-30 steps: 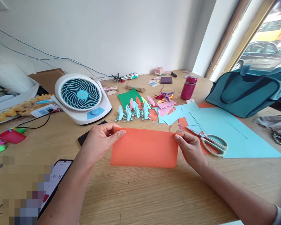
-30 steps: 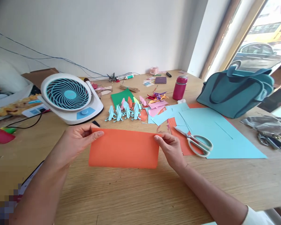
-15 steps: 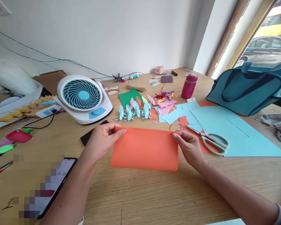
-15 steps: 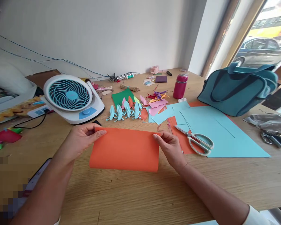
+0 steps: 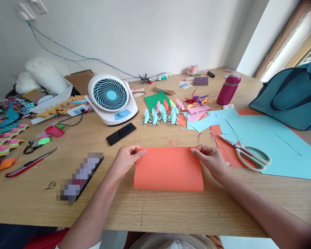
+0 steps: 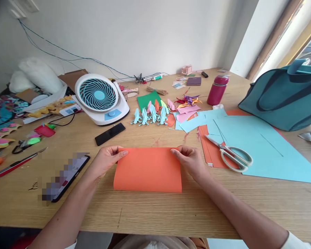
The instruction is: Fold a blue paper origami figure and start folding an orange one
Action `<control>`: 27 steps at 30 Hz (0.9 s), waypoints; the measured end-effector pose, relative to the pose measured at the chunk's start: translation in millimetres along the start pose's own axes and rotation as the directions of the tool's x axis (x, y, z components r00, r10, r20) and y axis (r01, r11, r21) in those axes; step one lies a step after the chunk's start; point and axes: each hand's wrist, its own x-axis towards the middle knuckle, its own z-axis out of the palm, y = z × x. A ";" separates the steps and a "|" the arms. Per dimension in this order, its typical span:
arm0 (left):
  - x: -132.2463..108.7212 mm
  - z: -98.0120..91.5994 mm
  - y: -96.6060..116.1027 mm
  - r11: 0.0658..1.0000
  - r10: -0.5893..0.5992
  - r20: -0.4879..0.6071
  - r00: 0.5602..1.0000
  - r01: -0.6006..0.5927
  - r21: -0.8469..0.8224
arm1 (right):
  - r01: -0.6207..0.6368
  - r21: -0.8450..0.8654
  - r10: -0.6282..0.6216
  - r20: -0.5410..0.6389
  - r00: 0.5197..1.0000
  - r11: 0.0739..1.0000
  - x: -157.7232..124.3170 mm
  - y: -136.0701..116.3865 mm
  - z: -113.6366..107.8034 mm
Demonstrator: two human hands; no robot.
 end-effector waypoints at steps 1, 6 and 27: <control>-0.1 0.4 -4.9 1.000 -0.006 0.000 1.000 0.006 -0.011 | 0.003 -0.016 -0.003 0.006 1.000 1.000 0.4 1.7 0.8; 3.2 3.3 -22.2 0.999 0.013 0.003 1.000 -0.013 -0.051 | -0.007 -0.076 0.010 0.034 0.999 0.997 3.3 8.3 0.6; -9.0 13.4 -30.4 0.955 0.150 -0.006 0.989 -0.143 0.259 | 0.117 -0.638 -0.085 0.081 0.993 0.761 4.8 10.0 -5.4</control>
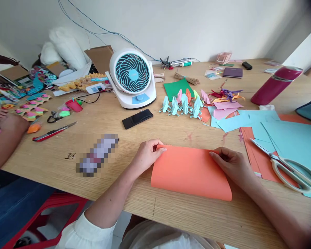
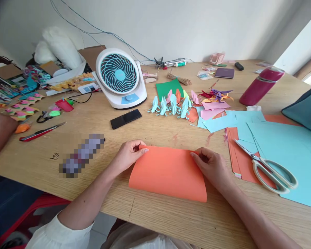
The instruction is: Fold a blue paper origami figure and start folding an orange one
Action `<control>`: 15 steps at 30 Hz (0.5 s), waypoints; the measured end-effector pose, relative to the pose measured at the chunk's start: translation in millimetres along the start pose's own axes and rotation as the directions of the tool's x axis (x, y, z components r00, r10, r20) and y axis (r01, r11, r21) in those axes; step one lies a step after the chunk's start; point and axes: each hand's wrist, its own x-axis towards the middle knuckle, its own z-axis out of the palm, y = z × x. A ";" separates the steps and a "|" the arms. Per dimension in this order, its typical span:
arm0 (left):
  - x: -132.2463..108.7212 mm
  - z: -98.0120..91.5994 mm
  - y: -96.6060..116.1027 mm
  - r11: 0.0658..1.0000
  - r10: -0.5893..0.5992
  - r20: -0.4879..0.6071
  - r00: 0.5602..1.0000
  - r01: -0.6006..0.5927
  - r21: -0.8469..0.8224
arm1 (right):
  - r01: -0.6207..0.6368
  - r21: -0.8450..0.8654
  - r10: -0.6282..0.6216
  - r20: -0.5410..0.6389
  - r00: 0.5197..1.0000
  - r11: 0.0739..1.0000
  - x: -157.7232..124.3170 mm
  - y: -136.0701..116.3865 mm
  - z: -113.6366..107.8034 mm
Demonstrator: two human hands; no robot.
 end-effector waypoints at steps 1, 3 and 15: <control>-0.1 0.7 0.6 0.999 0.006 -0.015 1.000 -0.005 0.050 | 0.016 -0.029 -0.016 -0.003 1.000 0.999 0.0 -0.3 0.3; 0.4 2.5 1.3 0.985 0.028 -0.032 0.999 -0.022 0.171 | 0.061 -0.086 -0.061 -0.004 0.998 0.994 0.0 -0.8 0.8; 4.2 13.8 -3.0 0.862 0.105 0.014 0.994 -0.098 0.497 | 0.234 -0.307 -0.239 0.021 0.971 0.922 3.0 -4.5 4.4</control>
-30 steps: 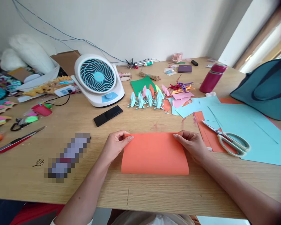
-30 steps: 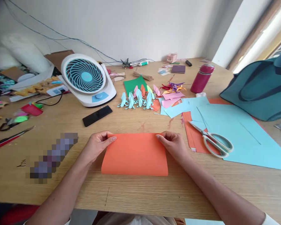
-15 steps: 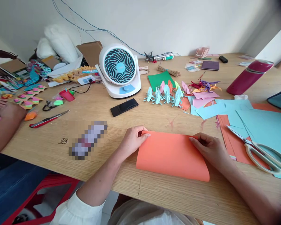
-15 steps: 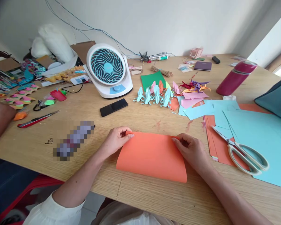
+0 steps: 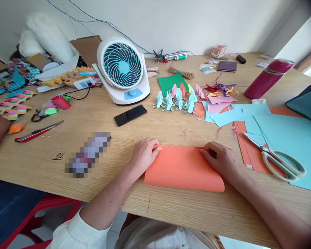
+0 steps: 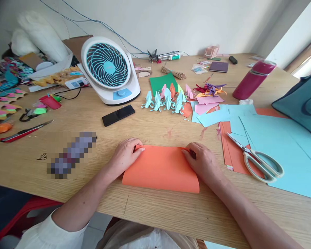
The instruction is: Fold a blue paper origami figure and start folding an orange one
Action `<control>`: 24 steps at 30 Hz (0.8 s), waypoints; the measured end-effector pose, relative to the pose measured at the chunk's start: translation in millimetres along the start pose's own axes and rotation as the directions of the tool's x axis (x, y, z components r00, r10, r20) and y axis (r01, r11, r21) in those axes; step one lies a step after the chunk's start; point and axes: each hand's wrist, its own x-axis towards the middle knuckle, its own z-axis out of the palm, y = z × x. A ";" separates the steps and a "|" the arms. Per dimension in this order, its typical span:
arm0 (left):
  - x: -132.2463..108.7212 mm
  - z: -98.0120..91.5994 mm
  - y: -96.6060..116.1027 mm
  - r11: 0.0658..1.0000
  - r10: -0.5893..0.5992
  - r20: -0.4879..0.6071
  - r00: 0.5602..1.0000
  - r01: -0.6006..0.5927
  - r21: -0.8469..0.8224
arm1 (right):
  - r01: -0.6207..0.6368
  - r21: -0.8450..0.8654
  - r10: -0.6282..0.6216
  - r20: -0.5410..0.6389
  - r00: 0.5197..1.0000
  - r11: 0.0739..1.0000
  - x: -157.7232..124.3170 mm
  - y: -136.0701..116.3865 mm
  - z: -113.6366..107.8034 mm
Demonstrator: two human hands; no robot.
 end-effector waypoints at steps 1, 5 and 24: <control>0.1 -0.1 0.7 1.000 0.001 0.002 1.000 -0.001 0.010 | -0.004 -0.005 0.004 0.004 1.000 1.000 0.4 0.4 0.2; 0.1 0.9 0.7 1.000 -0.003 0.004 1.000 0.002 0.005 | -0.033 -0.011 0.033 0.012 0.999 0.999 1.7 3.1 2.0; 24.5 -15.9 -5.9 0.785 0.598 0.305 0.741 -0.619 -0.037 | 0.163 -0.009 -0.163 0.045 0.986 0.987 11.6 7.7 -3.1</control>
